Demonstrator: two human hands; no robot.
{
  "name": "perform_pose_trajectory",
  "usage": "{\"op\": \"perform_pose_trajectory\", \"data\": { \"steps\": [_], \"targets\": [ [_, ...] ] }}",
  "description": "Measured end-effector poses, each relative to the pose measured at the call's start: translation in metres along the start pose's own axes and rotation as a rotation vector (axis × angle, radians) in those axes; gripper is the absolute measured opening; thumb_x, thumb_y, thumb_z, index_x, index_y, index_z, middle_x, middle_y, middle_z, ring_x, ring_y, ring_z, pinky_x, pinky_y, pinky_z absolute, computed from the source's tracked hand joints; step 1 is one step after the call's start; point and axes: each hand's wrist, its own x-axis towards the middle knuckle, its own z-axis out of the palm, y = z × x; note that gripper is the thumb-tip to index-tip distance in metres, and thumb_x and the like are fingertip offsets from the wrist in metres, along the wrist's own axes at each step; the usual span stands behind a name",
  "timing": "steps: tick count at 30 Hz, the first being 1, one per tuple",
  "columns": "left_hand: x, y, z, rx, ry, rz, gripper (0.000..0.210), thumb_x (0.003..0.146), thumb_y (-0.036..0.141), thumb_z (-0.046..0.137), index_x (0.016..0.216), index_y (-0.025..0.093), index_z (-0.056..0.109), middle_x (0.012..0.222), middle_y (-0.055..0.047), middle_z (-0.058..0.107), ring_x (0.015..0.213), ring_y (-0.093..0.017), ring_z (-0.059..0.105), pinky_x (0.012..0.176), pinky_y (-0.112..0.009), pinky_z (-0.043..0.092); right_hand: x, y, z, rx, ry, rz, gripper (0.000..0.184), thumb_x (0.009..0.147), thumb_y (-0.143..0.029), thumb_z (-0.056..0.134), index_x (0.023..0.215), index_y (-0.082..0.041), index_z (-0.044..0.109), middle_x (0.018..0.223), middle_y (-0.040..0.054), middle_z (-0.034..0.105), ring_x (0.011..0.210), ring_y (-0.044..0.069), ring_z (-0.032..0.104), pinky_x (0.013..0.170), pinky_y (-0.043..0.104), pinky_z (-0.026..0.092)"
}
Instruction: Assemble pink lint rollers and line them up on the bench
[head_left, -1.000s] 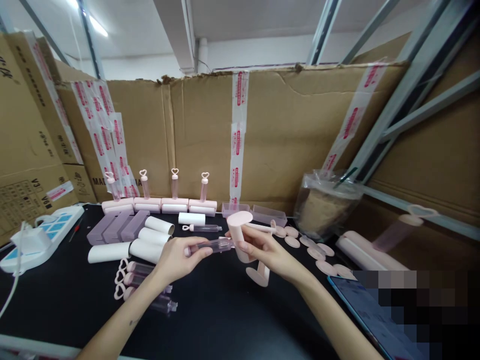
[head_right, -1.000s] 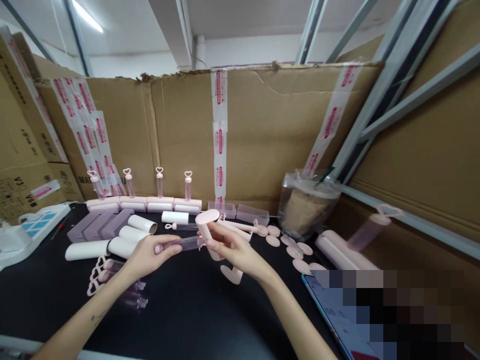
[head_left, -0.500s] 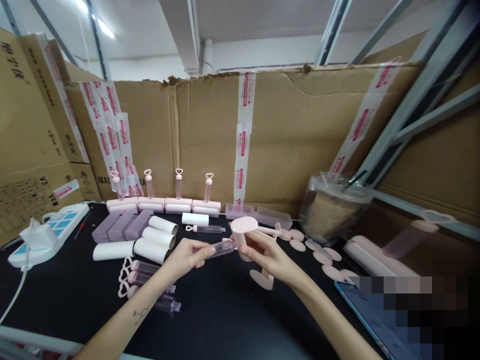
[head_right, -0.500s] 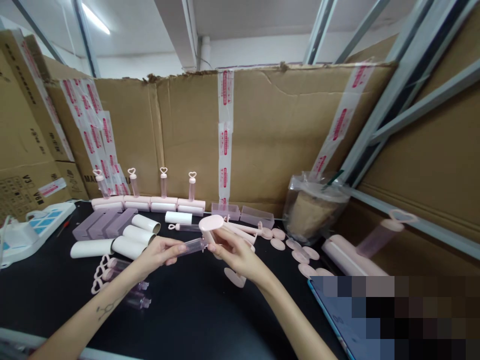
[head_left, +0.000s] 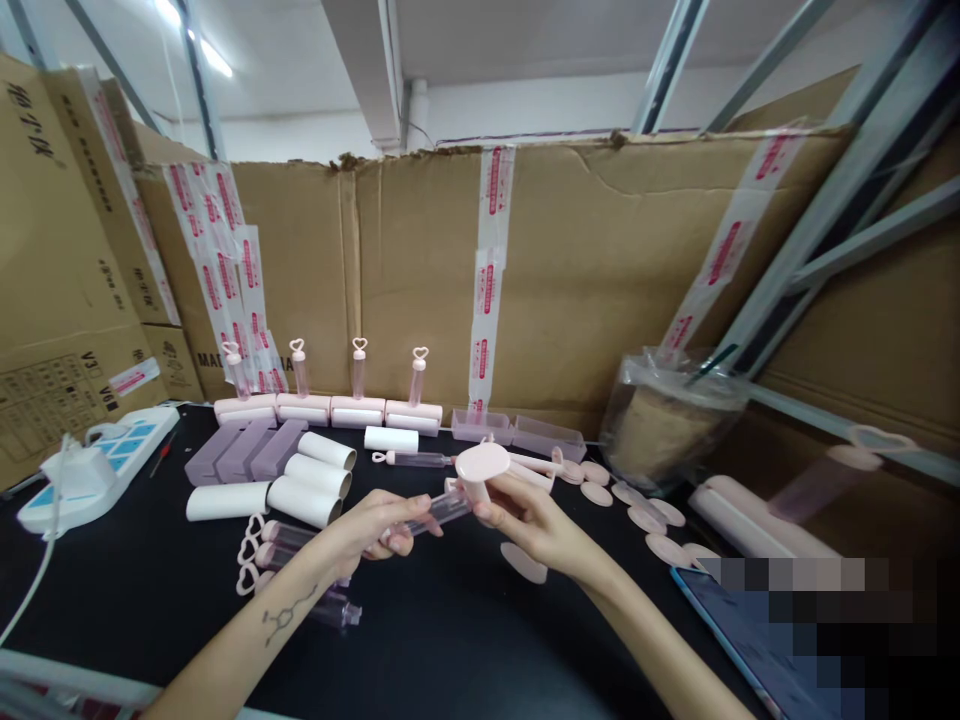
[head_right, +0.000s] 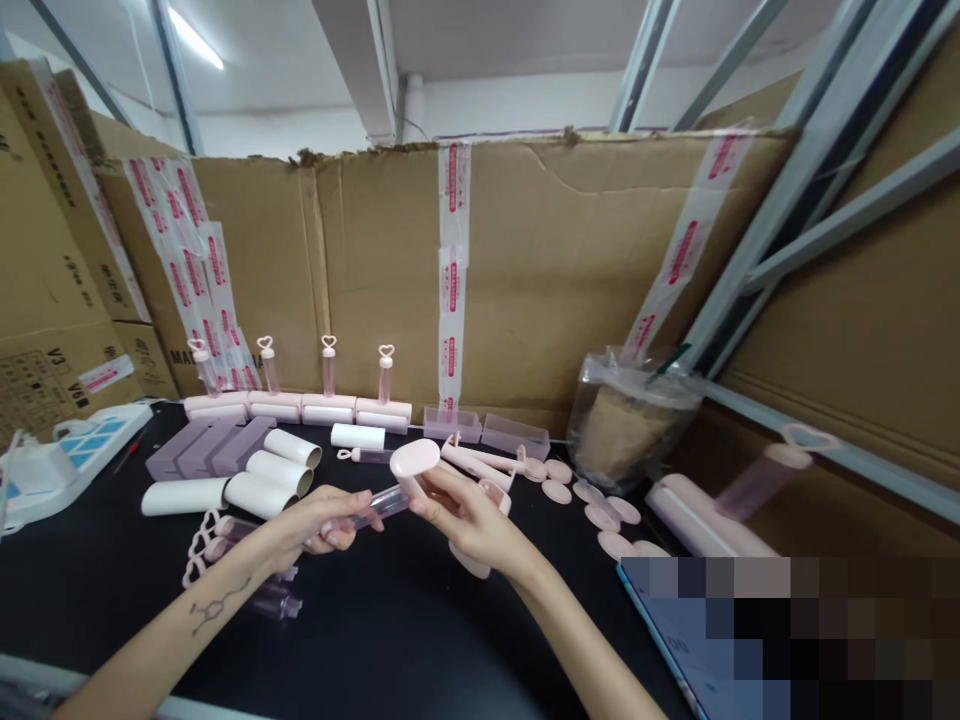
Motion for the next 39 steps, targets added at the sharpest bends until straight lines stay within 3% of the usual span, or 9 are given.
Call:
{"op": "perform_pose_trajectory", "data": {
  "steps": [4,8,11,14,17,21,25,34,39],
  "targets": [
    [0.004,-0.003,0.002,0.038,0.047,0.045,0.061,0.072,0.066,0.049,0.088,0.009,0.063,0.043,0.01,0.029,0.035,-0.002,0.016,0.037,-0.019,0.005,0.002,0.0,0.0,-0.023,-0.007,-0.006,0.027,0.083,-0.042,0.053,0.096,-0.021,0.064,0.088,0.0056,0.061,0.082,0.021,0.055,0.076,0.032,0.046],
    [0.006,-0.007,0.006,0.236,0.105,0.163,0.061,0.081,0.063,0.037,0.091,0.009,0.062,0.042,0.007,0.04,0.035,-0.004,0.028,0.038,-0.018,0.02,0.001,0.001,-0.003,-0.026,0.02,0.001,0.036,0.083,-0.041,0.053,0.112,-0.021,0.058,0.104,0.0076,0.061,0.097,0.024,0.056,0.089,0.037,0.043],
    [0.003,-0.006,0.008,0.32,0.067,0.275,0.052,0.085,0.056,0.038,0.105,0.011,0.055,0.063,0.0,0.059,0.049,-0.007,0.046,0.05,-0.019,0.037,-0.001,-0.004,-0.005,0.114,0.018,0.069,0.047,0.083,-0.038,0.056,0.125,-0.023,0.044,0.109,0.0076,0.062,0.099,0.023,0.059,0.088,0.04,0.046],
    [-0.003,-0.003,0.011,0.285,-0.017,0.304,0.045,0.081,0.048,0.052,0.11,0.014,0.048,0.085,-0.006,0.062,0.069,-0.011,0.056,0.06,-0.022,0.043,-0.003,-0.011,-0.005,0.146,-0.008,0.097,0.041,0.081,-0.036,0.059,0.118,-0.023,0.049,0.11,0.0074,0.062,0.098,0.022,0.06,0.086,0.038,0.048],
    [-0.005,-0.002,0.014,0.222,-0.086,0.215,0.045,0.077,0.047,0.058,0.105,0.014,0.047,0.082,-0.005,0.062,0.068,-0.013,0.059,0.058,-0.024,0.045,-0.003,-0.015,-0.004,0.048,0.001,0.098,0.033,0.082,-0.038,0.057,0.11,-0.022,0.058,0.112,0.0075,0.062,0.094,0.021,0.062,0.083,0.036,0.049],
    [0.0,-0.01,0.015,0.412,0.048,0.216,0.043,0.067,0.046,0.067,0.095,0.015,0.058,0.08,-0.001,0.059,0.065,-0.012,0.055,0.059,-0.023,0.043,-0.001,-0.005,0.002,-0.148,0.036,0.149,0.028,0.081,-0.042,0.055,0.096,-0.022,0.067,0.096,0.0056,0.067,0.086,0.022,0.062,0.079,0.035,0.048],
    [0.005,-0.022,0.012,0.491,0.106,0.164,0.048,0.064,0.041,0.07,0.101,0.013,0.057,0.073,0.001,0.059,0.062,-0.013,0.055,0.058,-0.023,0.042,0.0,0.006,0.012,-0.334,-0.071,0.124,0.026,0.083,-0.04,0.052,0.08,-0.022,0.07,0.076,0.0029,0.068,0.07,0.019,0.061,0.067,0.03,0.045],
    [-0.003,-0.022,0.013,0.747,0.08,0.054,0.035,0.066,0.04,0.064,0.09,0.017,0.054,0.066,0.003,0.058,0.062,-0.015,0.056,0.056,-0.024,0.039,0.0,0.018,0.044,-0.453,-0.142,0.174,0.017,0.078,-0.027,0.058,0.091,-0.023,0.068,0.075,0.0024,0.07,0.07,0.019,0.062,0.058,0.026,0.041],
    [-0.007,-0.021,0.015,0.88,0.111,0.058,0.04,0.065,0.047,0.062,0.091,0.017,0.058,0.075,-0.001,0.06,0.067,-0.018,0.057,0.058,-0.025,0.038,0.0,0.011,0.037,-0.475,-0.083,0.153,0.024,0.081,-0.035,0.055,0.099,-0.022,0.065,0.081,0.0038,0.07,0.075,0.021,0.064,0.064,0.029,0.044]
  ]
}}
